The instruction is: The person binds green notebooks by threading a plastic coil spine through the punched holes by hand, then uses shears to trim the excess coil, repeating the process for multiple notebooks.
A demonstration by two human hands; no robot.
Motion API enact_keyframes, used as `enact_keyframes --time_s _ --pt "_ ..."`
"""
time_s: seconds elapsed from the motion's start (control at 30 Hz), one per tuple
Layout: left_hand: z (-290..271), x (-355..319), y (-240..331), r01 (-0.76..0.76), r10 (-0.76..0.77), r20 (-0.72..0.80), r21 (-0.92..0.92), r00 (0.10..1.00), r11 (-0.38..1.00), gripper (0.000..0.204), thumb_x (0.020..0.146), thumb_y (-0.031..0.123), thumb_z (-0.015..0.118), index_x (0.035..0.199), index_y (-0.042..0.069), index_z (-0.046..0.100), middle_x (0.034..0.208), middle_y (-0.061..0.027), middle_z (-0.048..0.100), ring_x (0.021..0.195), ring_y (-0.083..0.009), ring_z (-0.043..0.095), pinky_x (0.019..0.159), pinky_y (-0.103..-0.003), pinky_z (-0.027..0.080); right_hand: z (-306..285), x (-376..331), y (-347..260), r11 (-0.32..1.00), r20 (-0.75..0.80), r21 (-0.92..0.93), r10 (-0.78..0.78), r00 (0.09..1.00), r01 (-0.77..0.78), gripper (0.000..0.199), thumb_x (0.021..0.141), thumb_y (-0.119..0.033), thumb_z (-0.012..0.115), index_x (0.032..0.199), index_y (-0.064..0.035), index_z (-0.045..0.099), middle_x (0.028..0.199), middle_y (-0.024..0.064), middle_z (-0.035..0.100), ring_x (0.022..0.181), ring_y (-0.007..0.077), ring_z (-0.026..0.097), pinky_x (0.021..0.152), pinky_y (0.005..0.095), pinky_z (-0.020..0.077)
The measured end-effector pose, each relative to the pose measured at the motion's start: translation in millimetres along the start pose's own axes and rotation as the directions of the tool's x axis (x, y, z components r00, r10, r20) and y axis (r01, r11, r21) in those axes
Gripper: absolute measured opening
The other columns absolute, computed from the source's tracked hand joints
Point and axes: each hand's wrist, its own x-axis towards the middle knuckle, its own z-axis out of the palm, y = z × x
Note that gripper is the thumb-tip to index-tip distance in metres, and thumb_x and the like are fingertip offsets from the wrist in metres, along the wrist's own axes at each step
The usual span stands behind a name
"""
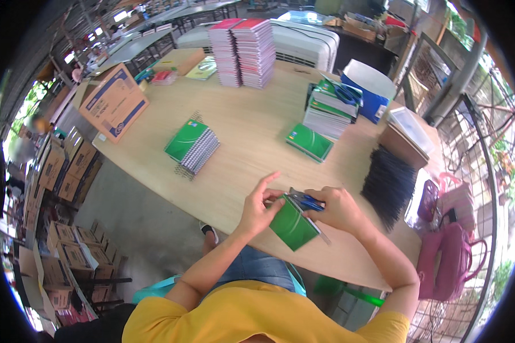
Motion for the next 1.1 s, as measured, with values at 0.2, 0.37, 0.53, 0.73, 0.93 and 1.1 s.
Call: enact_keyframes --time_s 0.2,0.37,0.53,0.73,0.93,1.1 --pt "-117.1 36.5 8.5 -0.113 0.085 -0.349 -0.060 0.933 0.992 0.041 0.090 -0.004 0.064 0.130 0.003 0.066 0.116 -0.0047 0.067 0.089 -0.0081 0.061 0.075 -0.024 0.054 -25.6 -17.7 5.7 0.993 -0.338 -0.018 0.104 0.935 -0.116 0.060 0.069 -0.022 0.089 0.123 -0.0026 0.071 0.081 0.0119 0.066 0.070 0.0208 0.062 0.070 0.0335 0.0519" --pt "-230.1 78.8 21.8 -0.159 0.072 -0.677 -0.068 0.732 0.985 0.038 0.091 -0.004 0.062 0.126 0.006 0.070 0.116 -0.0079 0.063 0.087 -0.0130 0.064 0.082 -0.030 0.054 -5.3 -47.6 59.7 0.968 -0.406 0.032 0.239 0.882 -0.248 0.064 0.064 -0.018 0.091 0.123 -0.0002 0.071 0.077 0.0098 0.062 0.065 0.0190 0.058 0.067 0.0313 0.0492" --pt "-277.7 87.1 -21.2 0.124 0.185 -0.710 0.360 0.680 0.925 0.038 0.089 0.001 0.068 0.124 0.012 0.073 0.112 -0.0098 0.061 0.083 -0.0169 0.061 0.080 -0.031 0.052 38.1 -59.8 85.6 0.940 -0.461 -0.077 0.263 0.848 -0.333 0.064 0.062 -0.021 0.092 0.120 -0.0021 0.073 0.082 0.0097 0.065 0.082 0.0257 0.059 0.080 0.0377 0.0503" --pt "-291.2 82.3 -38.8 0.220 0.189 -0.593 0.548 0.783 0.807 0.038 0.086 0.010 0.072 0.123 0.020 0.075 0.104 -0.0072 0.065 0.089 -0.0176 0.054 0.088 -0.032 0.047 71.2 -57.4 110.6 0.916 -0.468 -0.267 0.148 0.871 -0.299 0.072 0.060 -0.027 0.092 0.124 -0.0039 0.070 0.122 0.0174 0.056 0.106 0.0358 0.053 0.094 0.0483 0.0460" --pt "-295.5 74.4 -42.8 0.209 0.267 -0.607 0.598 0.748 0.774 0.042 0.087 0.012 0.073 0.129 0.015 0.070 0.122 -0.0136 0.059 0.106 -0.0259 0.055 0.092 -0.038 0.047 78.7 -47.6 58.9 0.934 -0.445 -0.339 -0.051 0.894 -0.116 0.068 0.064 -0.030 0.090 0.128 -0.0147 0.070 0.139 0.0162 0.049 0.131 0.0406 0.045 0.112 0.0635 0.0284" --pt "-190.9 84.8 9.6 -0.161 0.646 -0.583 0.668 0.493 0.726 0.044 0.087 0.014 0.074 0.130 0.012 0.065 0.126 -0.0152 0.057 0.122 -0.0292 0.050 0.098 -0.043 0.045 102.5 -28.6 84.1 0.911 -0.432 -0.385 -0.039 0.901 -0.146 0.054 0.072 -0.033 0.085 0.125 -0.0283 0.072 0.146 0.0121 0.049 0.135 0.0388 0.044 0.110 0.0713 0.0264"
